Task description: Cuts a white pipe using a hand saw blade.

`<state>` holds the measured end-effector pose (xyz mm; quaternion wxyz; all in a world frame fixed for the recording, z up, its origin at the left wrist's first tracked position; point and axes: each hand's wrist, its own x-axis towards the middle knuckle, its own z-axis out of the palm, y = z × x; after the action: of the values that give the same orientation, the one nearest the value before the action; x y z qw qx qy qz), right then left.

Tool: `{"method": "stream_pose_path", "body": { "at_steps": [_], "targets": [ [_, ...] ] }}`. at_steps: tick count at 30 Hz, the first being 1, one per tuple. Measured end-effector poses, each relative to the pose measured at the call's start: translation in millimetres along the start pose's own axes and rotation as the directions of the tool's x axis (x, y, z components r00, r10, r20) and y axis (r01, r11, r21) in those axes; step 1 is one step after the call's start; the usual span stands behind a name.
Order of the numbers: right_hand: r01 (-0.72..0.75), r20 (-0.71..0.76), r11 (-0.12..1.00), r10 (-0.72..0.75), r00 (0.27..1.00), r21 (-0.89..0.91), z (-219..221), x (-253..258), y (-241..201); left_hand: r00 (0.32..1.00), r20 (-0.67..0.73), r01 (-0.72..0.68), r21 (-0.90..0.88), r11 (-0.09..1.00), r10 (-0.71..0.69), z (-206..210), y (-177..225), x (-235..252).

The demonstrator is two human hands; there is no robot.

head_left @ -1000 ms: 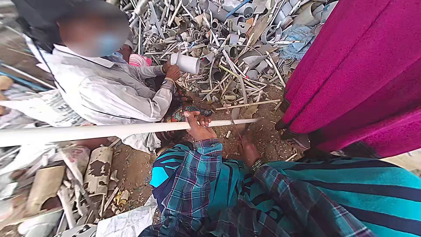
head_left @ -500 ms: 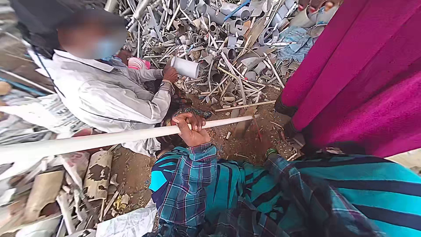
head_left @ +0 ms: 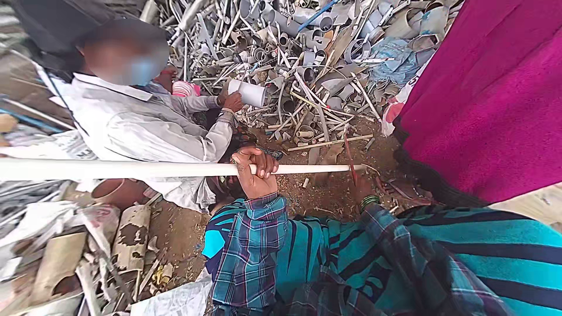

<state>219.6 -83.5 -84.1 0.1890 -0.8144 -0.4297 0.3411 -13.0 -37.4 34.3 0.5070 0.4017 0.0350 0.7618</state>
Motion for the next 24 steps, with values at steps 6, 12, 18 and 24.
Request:
{"method": "stream_pose_path", "body": {
  "at_steps": [6, 12, 18, 24],
  "targets": [
    [0.069, -0.092, 0.998, -0.069, 0.993, 0.005, -7.7, -8.9, -8.7, 0.997, 0.024, 0.076, -0.011, 0.997, -0.076, -3.3, 12.7, 9.3],
    [0.093, -0.060, 0.992, -0.098, 0.993, -0.081, -6.0, -5.5, -7.6, 0.995, 0.095, 0.026, -0.062, 0.998, -0.020, 7.0, 14.8, 2.0],
    [0.426, -0.103, 0.904, -0.428, 0.898, -0.049, 4.1, -45.4, -40.5, 0.980, -0.149, 0.149, 0.138, 0.979, -0.128, 28.3, -63.7, -55.8],
    [0.299, -0.094, 0.954, -0.296, 0.950, 0.016, 33.3, -51.6, -28.0, 0.981, -0.168, -0.083, 0.103, 0.991, 0.099, 19.6, -57.3, -34.7]
  ]
}}
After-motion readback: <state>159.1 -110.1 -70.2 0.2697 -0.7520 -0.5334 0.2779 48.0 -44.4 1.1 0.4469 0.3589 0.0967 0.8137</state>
